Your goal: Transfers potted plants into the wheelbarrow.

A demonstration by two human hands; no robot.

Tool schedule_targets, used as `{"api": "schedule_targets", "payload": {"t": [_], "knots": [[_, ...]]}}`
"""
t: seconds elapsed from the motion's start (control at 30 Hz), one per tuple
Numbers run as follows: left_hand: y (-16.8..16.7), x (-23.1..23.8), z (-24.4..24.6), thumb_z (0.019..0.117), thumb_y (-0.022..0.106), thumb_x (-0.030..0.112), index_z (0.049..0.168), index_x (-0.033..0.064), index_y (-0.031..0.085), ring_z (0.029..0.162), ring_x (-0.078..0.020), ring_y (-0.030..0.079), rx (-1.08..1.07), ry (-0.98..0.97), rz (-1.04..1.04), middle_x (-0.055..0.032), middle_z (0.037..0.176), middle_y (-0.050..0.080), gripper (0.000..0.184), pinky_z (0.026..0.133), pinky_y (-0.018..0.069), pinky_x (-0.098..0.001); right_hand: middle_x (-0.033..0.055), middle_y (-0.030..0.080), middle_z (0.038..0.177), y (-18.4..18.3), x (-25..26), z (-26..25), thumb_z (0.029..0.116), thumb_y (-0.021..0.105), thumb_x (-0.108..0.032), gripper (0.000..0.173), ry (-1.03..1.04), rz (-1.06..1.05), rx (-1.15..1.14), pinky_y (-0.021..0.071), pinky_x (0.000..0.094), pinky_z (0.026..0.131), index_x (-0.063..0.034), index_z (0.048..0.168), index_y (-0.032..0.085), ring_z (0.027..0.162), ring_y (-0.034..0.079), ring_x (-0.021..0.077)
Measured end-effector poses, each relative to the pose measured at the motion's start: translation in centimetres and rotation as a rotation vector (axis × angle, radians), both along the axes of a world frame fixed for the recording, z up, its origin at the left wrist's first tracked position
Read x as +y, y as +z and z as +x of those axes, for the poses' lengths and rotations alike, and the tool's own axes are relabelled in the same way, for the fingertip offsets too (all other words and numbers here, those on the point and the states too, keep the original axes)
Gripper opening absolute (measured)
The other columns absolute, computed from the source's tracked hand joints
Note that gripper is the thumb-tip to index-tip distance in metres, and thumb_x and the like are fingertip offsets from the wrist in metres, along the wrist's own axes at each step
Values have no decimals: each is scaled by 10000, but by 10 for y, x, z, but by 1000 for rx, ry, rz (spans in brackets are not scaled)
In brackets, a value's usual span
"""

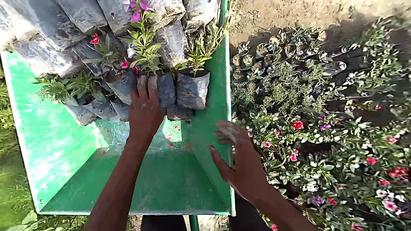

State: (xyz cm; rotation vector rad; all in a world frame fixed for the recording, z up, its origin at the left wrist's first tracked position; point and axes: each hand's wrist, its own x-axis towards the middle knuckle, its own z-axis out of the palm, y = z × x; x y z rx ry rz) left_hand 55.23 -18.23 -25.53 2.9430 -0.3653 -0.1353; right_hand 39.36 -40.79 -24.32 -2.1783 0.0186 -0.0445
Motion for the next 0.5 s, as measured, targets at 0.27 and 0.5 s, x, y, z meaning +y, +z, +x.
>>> {"api": "schedule_targets", "payload": {"t": [0.27, 0.5], "knots": [[-13, 23, 19, 762, 861, 356, 1575, 53, 266, 1381, -612, 378, 68, -33, 11, -350, 1572, 316, 1053, 1042, 349, -792, 54, 681, 1269, -32, -63, -155, 986, 668, -264, 399, -267, 54, 353, 634, 279, 843, -81, 1334, 600, 1029, 707, 90], [71, -135, -157, 1051, 519, 109, 1159, -57, 592, 895, -68, 659, 241, -8, -573, -85, 1037, 659, 211, 760, 567, -218, 147, 691, 1217, -144, -141, -233, 1013, 623, -319, 411, -435, 139, 1055, 561, 499, 964, -62, 1333, 621, 1062, 701, 273]]}}
